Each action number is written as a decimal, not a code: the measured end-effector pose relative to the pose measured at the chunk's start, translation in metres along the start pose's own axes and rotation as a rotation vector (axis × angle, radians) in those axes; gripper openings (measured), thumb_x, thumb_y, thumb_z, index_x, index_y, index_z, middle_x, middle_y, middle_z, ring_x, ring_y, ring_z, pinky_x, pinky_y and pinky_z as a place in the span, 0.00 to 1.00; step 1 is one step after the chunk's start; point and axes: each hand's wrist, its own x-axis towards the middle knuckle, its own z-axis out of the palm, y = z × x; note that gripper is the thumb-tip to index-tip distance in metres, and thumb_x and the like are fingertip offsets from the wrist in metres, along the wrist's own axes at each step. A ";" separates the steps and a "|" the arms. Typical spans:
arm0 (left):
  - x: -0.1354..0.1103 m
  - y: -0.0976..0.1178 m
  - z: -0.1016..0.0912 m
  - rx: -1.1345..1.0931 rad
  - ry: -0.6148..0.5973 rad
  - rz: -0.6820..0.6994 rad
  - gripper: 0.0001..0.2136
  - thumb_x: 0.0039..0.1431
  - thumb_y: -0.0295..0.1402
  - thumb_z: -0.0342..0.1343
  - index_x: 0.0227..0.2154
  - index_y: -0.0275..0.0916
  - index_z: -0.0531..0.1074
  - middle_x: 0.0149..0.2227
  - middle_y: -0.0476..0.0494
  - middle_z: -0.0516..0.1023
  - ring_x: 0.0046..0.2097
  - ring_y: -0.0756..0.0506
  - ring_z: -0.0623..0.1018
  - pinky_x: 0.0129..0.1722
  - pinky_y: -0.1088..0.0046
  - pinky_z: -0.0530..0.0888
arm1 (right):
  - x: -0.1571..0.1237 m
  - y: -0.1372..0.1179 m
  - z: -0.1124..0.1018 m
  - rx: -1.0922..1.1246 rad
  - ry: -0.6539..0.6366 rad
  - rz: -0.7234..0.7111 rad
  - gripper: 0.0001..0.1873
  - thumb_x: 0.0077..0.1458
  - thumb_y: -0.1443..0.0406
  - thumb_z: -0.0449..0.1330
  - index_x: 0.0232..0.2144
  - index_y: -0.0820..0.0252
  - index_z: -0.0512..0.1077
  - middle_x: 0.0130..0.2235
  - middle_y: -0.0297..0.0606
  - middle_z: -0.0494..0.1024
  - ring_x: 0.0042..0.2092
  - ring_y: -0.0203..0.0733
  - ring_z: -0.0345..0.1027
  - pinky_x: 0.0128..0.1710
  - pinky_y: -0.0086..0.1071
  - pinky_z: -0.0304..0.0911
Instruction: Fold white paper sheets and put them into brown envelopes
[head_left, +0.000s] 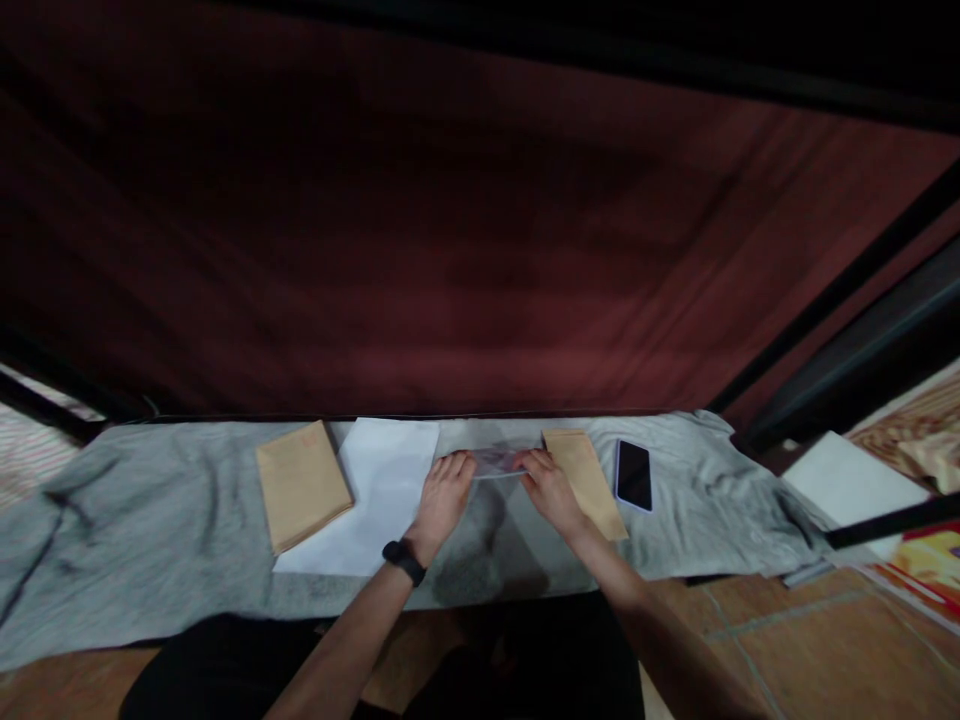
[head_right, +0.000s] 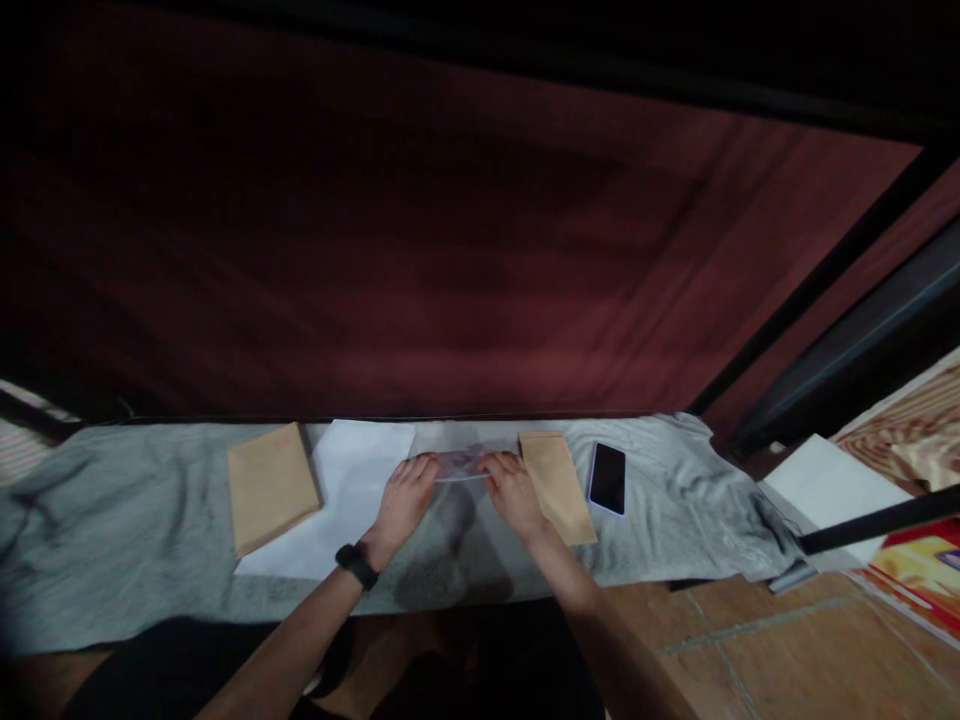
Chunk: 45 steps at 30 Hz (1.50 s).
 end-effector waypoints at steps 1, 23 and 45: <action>-0.010 0.002 0.004 0.037 0.005 0.046 0.16 0.64 0.21 0.44 0.49 0.37 0.71 0.54 0.35 0.75 0.55 0.38 0.74 0.57 0.57 0.69 | -0.011 -0.001 0.005 -0.012 0.010 -0.041 0.16 0.60 0.75 0.52 0.44 0.55 0.73 0.47 0.38 0.78 0.53 0.45 0.69 0.59 0.42 0.61; -0.050 0.043 0.076 -0.053 -0.115 -0.076 0.26 0.67 0.28 0.39 0.67 0.32 0.56 0.68 0.34 0.62 0.70 0.41 0.59 0.68 0.54 0.58 | -0.058 -0.024 0.099 -0.209 -0.047 0.104 0.26 0.67 0.68 0.47 0.65 0.66 0.62 0.66 0.50 0.65 0.68 0.46 0.55 0.67 0.47 0.52; -0.076 0.028 0.080 0.003 -0.155 -0.117 0.32 0.68 0.45 0.43 0.68 0.28 0.52 0.70 0.28 0.55 0.72 0.36 0.52 0.69 0.50 0.50 | -0.090 -0.012 0.095 -0.344 0.039 0.153 0.28 0.70 0.64 0.44 0.67 0.74 0.56 0.69 0.58 0.57 0.70 0.55 0.47 0.67 0.54 0.48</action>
